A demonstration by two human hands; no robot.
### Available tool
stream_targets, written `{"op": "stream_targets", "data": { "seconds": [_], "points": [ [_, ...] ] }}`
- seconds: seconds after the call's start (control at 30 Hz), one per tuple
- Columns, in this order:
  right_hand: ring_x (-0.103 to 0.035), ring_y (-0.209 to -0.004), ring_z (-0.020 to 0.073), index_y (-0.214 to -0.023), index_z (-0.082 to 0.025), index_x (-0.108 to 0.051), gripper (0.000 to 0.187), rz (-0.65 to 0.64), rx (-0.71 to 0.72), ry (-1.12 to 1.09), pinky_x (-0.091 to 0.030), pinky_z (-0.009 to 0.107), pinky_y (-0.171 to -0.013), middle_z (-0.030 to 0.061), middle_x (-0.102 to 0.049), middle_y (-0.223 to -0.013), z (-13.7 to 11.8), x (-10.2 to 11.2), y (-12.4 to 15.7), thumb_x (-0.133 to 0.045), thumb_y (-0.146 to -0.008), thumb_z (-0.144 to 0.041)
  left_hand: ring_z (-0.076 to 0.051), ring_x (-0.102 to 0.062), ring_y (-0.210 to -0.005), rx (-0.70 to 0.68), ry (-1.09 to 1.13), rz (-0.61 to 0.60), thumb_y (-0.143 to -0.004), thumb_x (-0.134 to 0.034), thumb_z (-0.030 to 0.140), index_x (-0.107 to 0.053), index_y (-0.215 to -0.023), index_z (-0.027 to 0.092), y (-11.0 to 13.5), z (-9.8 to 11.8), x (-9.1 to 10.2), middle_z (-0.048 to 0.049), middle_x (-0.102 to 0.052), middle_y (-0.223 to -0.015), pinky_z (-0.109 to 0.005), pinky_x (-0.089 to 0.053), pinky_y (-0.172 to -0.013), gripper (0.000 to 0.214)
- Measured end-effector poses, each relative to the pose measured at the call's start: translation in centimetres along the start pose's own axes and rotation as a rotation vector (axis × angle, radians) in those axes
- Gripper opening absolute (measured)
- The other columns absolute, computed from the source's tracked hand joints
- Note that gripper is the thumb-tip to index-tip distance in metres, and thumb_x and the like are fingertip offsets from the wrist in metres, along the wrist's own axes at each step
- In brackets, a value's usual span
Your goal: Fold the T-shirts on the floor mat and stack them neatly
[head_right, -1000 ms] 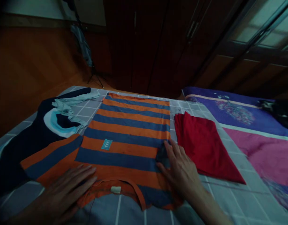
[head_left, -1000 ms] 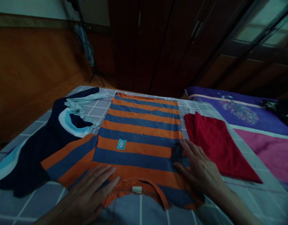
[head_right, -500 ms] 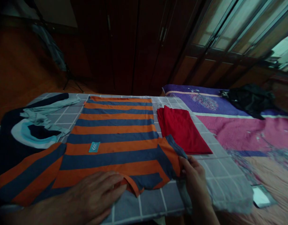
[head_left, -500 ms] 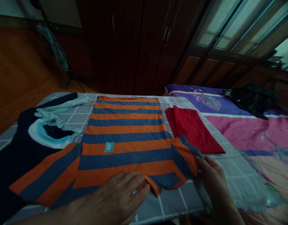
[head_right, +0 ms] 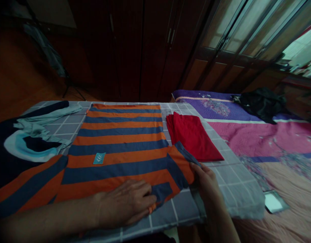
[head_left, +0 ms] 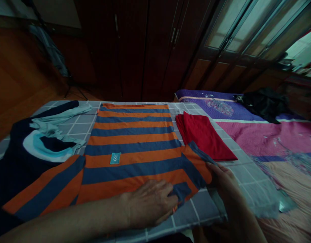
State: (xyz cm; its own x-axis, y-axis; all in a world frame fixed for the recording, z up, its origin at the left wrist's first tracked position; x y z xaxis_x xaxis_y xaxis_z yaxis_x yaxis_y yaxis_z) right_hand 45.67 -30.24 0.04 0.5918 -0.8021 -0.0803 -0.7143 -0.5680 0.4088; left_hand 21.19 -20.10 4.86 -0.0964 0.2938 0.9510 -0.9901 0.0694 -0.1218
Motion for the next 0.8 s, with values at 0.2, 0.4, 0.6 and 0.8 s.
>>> {"op": "stream_targets", "data": {
  "seconds": [0.2, 0.4, 0.6, 0.8],
  "points": [
    [-0.067, -0.062, 0.0211, -0.08, -0.016, -0.069, 0.03, 0.032, 0.065, 0.018, -0.053, 0.028, -0.052, 0.006, -0.073, -0.076, -0.5, 0.2, 0.7, -0.079, -0.057, -0.033, -0.02, -0.056, -0.09, -0.189, 0.131, 0.041, -0.086, -0.057, 0.037, -0.06, -0.088, 0.018, -0.2, 0.0, -2.8, -0.0043, -0.06, -0.089, -0.034, -0.043, -0.083, 0.019],
    [-0.067, -0.074, 0.0207, -0.099, -0.018, -0.068, 0.028, 0.077, 0.733, 0.713, -0.052, 0.029, -0.064, 0.0062, -0.071, -0.084, -2.1, -3.8, 4.7, -0.064, -0.077, -0.035, -0.019, -0.06, -0.088, -0.145, 0.409, 0.101, -0.084, -0.059, 0.029, -0.065, -0.097, 0.018, -0.2, -0.5, -3.4, -0.0045, -0.066, -0.089, -0.031, -0.044, -0.085, 0.018],
    [-0.061, -0.071, 0.019, -0.11, -0.018, -0.062, 0.027, -0.256, 1.093, 1.313, -0.049, 0.028, -0.059, 0.0058, -0.062, -0.08, 1.5, -8.6, 7.9, -0.049, -0.087, -0.023, -0.013, -0.061, -0.078, 0.232, 0.685, 0.317, -0.085, -0.05, 0.011, -0.068, -0.084, 0.016, -0.4, -2.2, -2.7, -0.0026, -0.066, -0.079, -0.023, -0.046, -0.072, 0.018],
    [-0.056, -0.09, 0.0242, -0.113, -0.016, -0.058, 0.031, -0.188, 1.149, 1.367, -0.052, 0.036, -0.071, 0.0119, -0.057, -0.101, 2.6, -5.8, 7.6, -0.053, -0.082, -0.02, -0.017, -0.059, -0.098, 0.339, 0.576, 0.432, -0.083, -0.05, 0.01, -0.065, -0.102, 0.016, 0.0, -4.2, -2.1, -0.0069, -0.064, -0.105, -0.029, -0.046, -0.088, 0.025]
  ]
}}
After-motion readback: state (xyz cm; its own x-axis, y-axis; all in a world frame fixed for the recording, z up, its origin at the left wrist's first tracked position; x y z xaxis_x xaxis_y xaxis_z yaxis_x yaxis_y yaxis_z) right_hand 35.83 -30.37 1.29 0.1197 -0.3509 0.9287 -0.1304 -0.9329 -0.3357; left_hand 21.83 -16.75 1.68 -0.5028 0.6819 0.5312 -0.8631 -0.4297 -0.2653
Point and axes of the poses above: each hand's wrist, its own y-axis away from the middle knuckle, its own x-axis out of the back of the hand, z = x × y, the point moved 3 cm from there along -y, towards the middle knuckle
